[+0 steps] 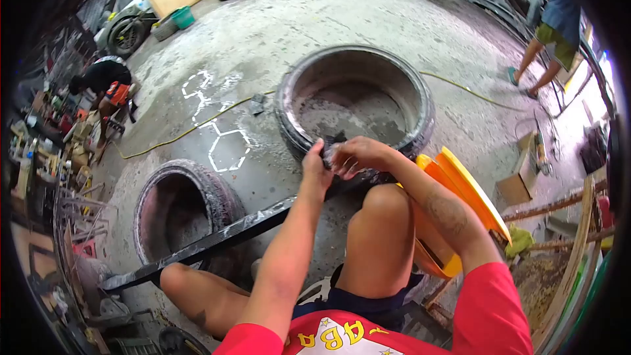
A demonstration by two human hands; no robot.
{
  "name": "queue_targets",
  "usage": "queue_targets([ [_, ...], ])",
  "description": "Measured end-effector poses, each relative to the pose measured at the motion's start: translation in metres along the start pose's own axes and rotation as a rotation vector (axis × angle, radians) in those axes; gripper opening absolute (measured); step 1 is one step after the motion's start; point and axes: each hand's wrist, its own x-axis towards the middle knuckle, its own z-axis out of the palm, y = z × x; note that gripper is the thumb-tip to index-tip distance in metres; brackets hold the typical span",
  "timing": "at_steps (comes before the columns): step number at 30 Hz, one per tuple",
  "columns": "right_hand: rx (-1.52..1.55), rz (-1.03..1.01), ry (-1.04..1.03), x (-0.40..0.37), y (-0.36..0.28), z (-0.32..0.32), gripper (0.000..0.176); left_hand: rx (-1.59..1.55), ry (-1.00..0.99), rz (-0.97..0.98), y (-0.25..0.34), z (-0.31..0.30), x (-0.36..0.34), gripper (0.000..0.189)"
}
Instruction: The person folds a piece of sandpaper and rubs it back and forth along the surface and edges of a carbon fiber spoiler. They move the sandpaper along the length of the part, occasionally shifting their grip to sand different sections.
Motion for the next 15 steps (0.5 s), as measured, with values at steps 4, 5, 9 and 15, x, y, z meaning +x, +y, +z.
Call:
queue_targets([
  [4, -0.618, 0.113, -0.097, 0.049, -0.04, 0.039, 0.051, -0.108, 0.216, -0.023, 0.027, 0.003, -0.022, 0.042],
  [5, -0.634, 0.117, -0.125, 0.054, -0.049, 0.049, 0.051, -0.127, 0.23, -0.002, 0.039, -0.014, -0.025, 0.042],
  [9, -1.095, -0.256, 0.456, 0.06, -0.059, 0.089, 0.068, 0.117, 0.2, 0.228, 0.101, -0.019, -0.088, 0.02],
  [15, -0.256, -0.302, 0.162, 0.08, -0.003, 0.153, 0.043, 0.594, 0.112, 0.331, 0.163, -0.038, -0.199, 0.029],
])
